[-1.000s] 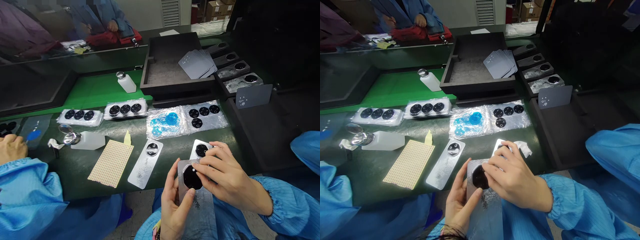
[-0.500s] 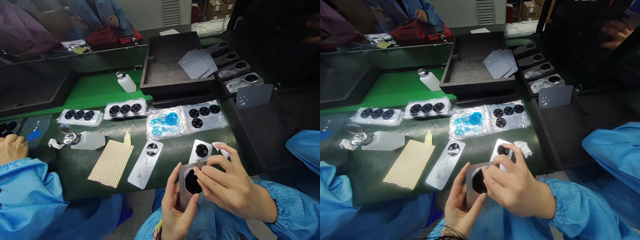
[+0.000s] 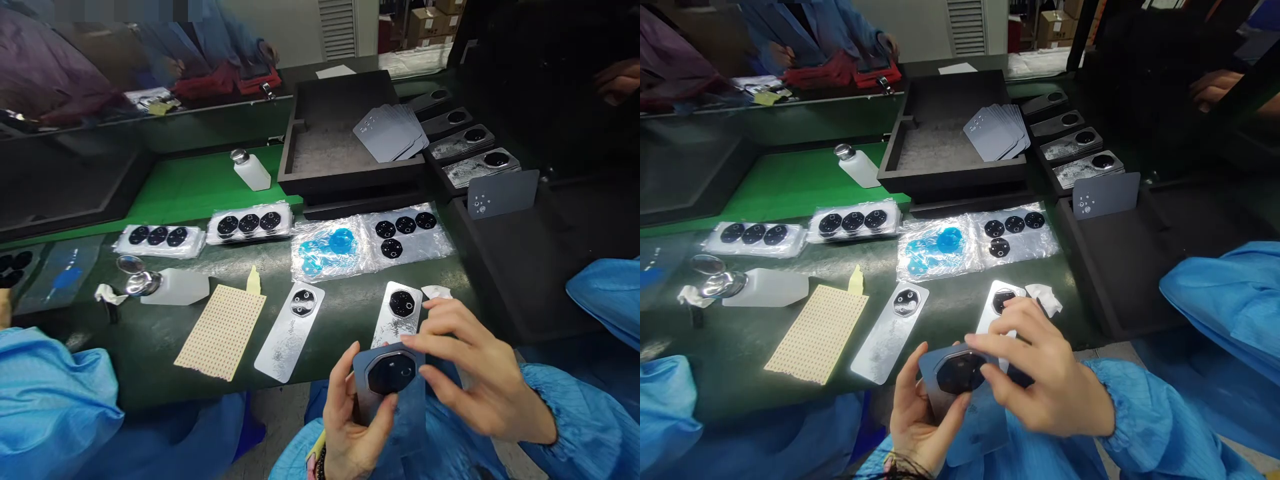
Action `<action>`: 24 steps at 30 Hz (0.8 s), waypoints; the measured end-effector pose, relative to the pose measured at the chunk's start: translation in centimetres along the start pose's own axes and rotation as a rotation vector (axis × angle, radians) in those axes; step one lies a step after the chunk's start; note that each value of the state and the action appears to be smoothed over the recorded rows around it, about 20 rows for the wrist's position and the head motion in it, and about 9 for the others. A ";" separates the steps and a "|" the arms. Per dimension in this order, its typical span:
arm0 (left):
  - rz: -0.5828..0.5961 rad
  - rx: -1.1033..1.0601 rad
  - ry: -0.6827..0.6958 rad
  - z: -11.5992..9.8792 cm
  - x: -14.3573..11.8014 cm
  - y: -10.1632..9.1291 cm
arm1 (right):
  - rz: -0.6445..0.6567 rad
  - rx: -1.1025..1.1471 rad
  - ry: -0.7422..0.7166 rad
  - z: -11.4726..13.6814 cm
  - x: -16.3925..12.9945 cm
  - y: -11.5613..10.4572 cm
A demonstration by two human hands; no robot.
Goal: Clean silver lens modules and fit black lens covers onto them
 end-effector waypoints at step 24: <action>0.110 0.081 -0.001 -0.1 0.8 -0.1 | 0.102 0.056 0.192 -0.8 0.6 0.4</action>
Point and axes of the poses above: each hand's wrist, its own x-axis towards the middle knuckle, its own y-axis out of the palm, z = x × y, the point moved 2 cm from there along x, towards the middle knuckle, and after that the axes turned 15 degrees about y, right-handed, at the moved point
